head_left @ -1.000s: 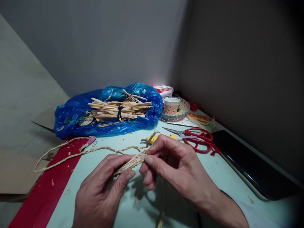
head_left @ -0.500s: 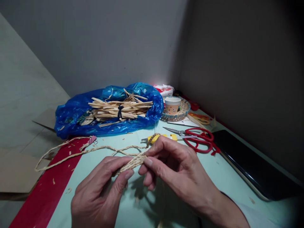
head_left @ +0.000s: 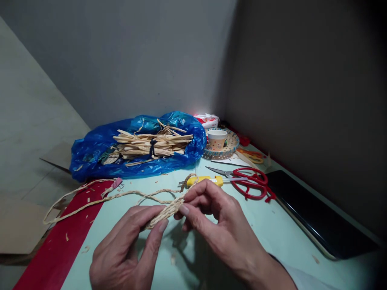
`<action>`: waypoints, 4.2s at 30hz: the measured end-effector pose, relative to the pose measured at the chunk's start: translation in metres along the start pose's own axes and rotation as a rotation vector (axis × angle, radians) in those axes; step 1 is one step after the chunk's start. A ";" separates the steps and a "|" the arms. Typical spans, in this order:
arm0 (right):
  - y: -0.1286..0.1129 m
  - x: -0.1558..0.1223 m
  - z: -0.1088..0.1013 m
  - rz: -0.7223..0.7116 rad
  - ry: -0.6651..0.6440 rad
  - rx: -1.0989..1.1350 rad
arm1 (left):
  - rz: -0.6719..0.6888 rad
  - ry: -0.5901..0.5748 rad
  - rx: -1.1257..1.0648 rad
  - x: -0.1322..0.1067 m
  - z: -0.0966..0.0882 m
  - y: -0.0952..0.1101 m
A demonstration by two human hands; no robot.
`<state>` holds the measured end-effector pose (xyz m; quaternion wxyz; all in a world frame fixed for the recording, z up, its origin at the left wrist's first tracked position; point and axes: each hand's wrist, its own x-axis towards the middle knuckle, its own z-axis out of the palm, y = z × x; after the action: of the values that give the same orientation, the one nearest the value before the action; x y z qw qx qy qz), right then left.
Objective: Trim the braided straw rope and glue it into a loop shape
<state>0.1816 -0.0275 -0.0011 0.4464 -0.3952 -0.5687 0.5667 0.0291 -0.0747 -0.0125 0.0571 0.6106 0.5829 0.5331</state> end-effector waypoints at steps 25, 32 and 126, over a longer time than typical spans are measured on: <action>0.010 -0.004 -0.001 -0.478 -0.048 -0.182 | 0.231 -0.104 -0.133 0.001 -0.005 -0.013; 0.014 -0.001 -0.001 -0.510 -0.048 -0.218 | 0.217 -0.182 -0.116 0.002 -0.006 -0.013; 0.028 0.046 -0.034 -0.125 -0.393 0.480 | -0.962 -0.528 -0.762 -0.002 0.010 0.010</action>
<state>0.1996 0.0279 -0.0275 0.4426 -0.1256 -0.5171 0.7218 0.0432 -0.0737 -0.0110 0.6411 0.3295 0.5276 0.4495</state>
